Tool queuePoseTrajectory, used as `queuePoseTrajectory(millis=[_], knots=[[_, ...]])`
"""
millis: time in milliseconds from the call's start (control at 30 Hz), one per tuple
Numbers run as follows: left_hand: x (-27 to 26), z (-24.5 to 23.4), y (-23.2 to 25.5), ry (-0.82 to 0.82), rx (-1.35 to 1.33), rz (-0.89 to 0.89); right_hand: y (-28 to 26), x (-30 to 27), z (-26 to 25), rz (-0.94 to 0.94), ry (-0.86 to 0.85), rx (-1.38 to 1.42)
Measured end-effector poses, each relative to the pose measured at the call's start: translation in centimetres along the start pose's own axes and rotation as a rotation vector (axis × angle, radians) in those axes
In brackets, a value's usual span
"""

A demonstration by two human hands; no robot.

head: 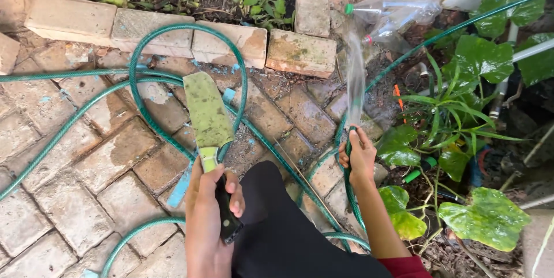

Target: Watering plants in an outdoor garden using a hose.

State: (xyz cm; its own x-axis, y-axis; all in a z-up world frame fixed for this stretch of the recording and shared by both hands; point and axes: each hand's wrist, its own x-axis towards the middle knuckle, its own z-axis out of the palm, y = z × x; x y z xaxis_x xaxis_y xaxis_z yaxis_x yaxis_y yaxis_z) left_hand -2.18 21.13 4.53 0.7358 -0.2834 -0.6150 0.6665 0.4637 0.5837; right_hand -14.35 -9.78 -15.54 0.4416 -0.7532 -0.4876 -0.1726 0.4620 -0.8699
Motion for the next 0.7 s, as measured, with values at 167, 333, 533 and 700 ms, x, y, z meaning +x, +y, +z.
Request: queuePoseTrajectory(millis=[167, 333, 533, 700], knots=[[0.1, -0.5, -0.2, 0.001, -0.011, 0.014, 0.8, -0.6, 0.5, 0.015, -0.033, -0.009], [0.1, -0.7, -0.3, 0.005, -0.025, 0.024, 1.5, -1.6, 1.3, 0.046, -0.072, -0.041], [0.0, -0.4, 0.2, -0.004, -0.019, 0.011, 2.9, -3.0, 2.6, 0.089, -0.135, -0.134], [-0.1, -0.4, 0.3, 0.011, -0.003, 0.002, 3.3, -4.6, 3.8, 0.123, -0.178, -0.171]])
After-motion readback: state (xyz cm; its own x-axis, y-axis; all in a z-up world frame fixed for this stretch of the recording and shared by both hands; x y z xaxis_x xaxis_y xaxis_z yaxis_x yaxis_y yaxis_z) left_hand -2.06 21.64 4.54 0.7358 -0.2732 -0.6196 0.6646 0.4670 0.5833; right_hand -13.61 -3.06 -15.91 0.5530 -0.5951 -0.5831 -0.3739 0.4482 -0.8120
